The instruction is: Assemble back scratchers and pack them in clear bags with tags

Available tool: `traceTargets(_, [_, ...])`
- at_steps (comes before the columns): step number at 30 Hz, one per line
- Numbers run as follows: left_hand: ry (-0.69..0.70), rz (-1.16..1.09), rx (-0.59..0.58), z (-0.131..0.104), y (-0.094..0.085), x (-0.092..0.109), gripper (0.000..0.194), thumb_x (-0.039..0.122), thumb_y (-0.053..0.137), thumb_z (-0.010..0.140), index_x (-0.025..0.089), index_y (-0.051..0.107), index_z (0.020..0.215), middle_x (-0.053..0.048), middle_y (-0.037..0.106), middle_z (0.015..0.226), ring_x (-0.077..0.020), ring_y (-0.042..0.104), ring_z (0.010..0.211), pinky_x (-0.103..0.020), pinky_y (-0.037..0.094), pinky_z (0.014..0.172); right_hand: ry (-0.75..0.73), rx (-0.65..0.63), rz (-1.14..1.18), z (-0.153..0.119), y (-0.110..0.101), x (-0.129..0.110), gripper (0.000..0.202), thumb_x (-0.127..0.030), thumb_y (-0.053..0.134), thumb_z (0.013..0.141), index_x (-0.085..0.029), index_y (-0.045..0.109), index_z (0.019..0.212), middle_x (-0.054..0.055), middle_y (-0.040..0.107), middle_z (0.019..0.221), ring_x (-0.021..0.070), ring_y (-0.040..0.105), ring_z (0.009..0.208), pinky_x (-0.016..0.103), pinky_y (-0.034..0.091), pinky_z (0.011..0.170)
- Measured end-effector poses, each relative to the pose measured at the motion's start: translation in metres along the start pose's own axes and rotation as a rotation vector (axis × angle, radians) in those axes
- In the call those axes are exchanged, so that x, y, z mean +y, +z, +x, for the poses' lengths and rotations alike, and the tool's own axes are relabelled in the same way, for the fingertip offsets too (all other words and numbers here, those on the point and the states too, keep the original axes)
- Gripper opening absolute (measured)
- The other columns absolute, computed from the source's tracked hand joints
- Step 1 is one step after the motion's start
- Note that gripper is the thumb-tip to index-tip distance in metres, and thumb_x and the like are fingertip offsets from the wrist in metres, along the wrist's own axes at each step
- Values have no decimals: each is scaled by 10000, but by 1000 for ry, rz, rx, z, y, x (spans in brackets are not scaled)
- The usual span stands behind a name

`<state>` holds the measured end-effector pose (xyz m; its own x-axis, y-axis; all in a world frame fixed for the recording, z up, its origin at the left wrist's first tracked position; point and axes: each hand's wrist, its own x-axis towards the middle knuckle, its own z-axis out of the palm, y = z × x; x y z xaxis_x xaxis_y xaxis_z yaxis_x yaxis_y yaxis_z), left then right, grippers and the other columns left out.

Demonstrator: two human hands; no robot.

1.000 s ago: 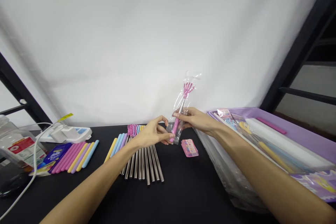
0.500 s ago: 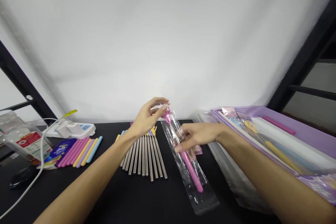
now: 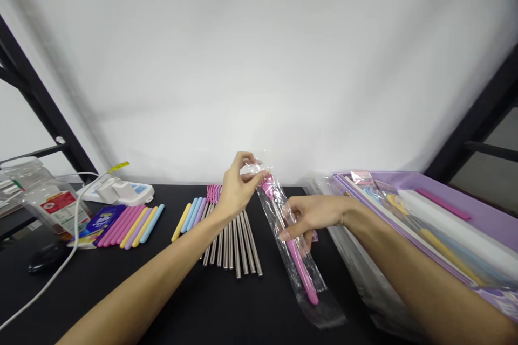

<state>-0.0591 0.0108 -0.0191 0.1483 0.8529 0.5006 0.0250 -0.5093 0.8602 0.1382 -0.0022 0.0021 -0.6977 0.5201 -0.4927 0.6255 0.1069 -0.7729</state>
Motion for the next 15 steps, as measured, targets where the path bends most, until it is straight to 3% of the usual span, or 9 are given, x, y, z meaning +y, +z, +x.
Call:
traceTargets(3, [-37, -11, -84, 0, 2, -4, 284, 361, 700, 801, 187, 508, 915, -49, 646, 1037, -168, 692, 846, -298, 558, 782, -13, -31, 12, 0, 0, 2, 466, -571, 732, 701, -135, 629, 829, 40, 670, 670, 168, 679, 608, 243, 474, 556])
traceTargets(9, [-116, 8, -123, 3, -7, -4, 501, 344, 774, 738, 207, 522, 1149, -100, 566, 1309, -181, 705, 871, -335, 550, 840, -11, 19, 12, -3, -5, 3, 471, -577, 761, 651, -138, 640, 769, 46, 668, 701, 175, 672, 646, 275, 529, 583])
traceTargets(12, [-129, 24, -177, 3, -8, -4, 529, 324, 773, 738, 209, 518, 1187, -120, 493, 1392, -157, 702, 832, -336, 544, 841, -14, 233, 43, -9, -17, 5, 485, -595, 710, 699, -136, 651, 844, 94, 706, 804, 192, 680, 718, 322, 549, 683])
traceTargets(15, [-143, 28, -269, 0, -6, -7, 638, 323, 777, 731, 244, 458, 1278, -123, 464, 1410, -119, 688, 765, -332, 545, 808, 31, 458, -242, -17, -29, 10, 471, -558, 695, 714, -152, 664, 950, 89, 713, 816, 201, 660, 719, 330, 514, 683])
